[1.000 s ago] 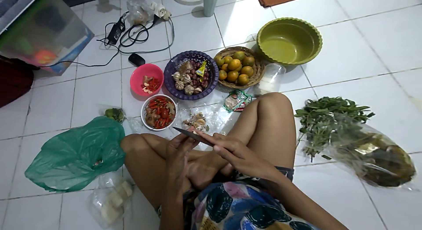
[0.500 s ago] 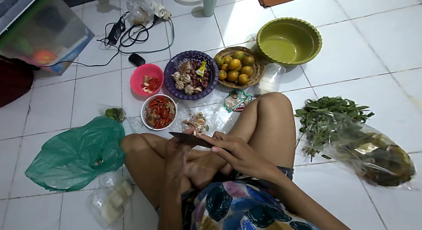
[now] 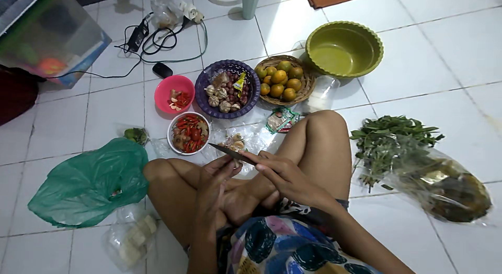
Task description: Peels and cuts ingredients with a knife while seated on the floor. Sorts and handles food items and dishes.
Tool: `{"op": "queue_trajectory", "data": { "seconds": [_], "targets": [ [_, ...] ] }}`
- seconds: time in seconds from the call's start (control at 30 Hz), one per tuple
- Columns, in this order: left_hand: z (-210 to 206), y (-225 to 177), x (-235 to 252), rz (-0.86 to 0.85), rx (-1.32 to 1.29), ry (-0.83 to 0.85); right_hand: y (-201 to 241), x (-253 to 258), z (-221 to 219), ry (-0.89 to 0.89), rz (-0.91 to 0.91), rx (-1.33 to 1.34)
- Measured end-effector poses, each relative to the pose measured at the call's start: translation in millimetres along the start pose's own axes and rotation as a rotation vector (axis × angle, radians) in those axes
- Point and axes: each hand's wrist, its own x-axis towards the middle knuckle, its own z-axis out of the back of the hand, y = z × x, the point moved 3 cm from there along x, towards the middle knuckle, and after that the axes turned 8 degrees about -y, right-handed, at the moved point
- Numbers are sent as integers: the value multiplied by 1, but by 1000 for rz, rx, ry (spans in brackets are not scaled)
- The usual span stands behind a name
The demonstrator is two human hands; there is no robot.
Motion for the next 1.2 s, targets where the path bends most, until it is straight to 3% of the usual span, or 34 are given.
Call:
{"op": "queue_trajectory", "data": {
  "seconds": [0.33,0.43,0.57,0.8,1.2],
  "targets": [
    [12,10,5,53,-40,57,-20,6,-3,-91,-125,-84],
    [18,12,5,63,-100,84,-31,9,-4,-30,-192,-96],
    [21,11,6,59,-102,31,-44,10,-12,65,-359,30],
    [31,9,10,42,-74,-9,-58,12,-22,-40,-661,356],
    [31,13,11,26,21,-129,-63,10,-19,-84,-673,407]
  ]
}}
